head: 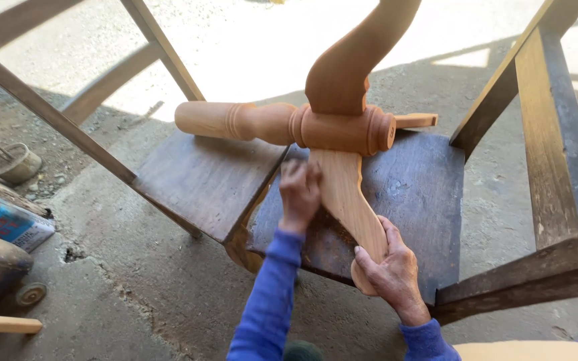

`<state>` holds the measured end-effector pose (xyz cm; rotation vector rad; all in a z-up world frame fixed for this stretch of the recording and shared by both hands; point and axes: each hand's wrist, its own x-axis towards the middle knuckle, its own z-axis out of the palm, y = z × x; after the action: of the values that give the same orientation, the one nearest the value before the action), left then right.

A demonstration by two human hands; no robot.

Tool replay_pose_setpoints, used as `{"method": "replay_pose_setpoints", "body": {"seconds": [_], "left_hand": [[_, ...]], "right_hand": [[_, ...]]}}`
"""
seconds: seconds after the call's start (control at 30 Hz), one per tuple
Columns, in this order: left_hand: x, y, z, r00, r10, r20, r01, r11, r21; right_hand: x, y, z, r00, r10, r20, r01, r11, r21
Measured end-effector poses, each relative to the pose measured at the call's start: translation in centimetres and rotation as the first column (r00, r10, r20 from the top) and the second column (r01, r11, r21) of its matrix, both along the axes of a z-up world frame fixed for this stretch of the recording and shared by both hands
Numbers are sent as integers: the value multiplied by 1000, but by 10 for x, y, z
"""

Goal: The person sands a wooden chair leg and a curved wooden piece using a small sanding block. They work on the chair leg resting on a wooden stool, smoothing the grooved sections and the curved top part.

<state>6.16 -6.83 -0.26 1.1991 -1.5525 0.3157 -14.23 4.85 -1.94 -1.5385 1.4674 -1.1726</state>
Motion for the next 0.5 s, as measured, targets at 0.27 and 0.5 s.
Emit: {"method": "replay_pose_setpoints", "body": {"seconds": [0.27, 0.5], "left_hand": [[-6, 38, -11, 998, -58, -25, 57, 998, -33], [2, -4, 0, 960, 18, -280, 10, 995, 96]], "right_hand": [[-1, -3, -5, 1000, -3, -11, 3, 1000, -20], [0, -1, -2, 999, -13, -31, 13, 1000, -12]]}}
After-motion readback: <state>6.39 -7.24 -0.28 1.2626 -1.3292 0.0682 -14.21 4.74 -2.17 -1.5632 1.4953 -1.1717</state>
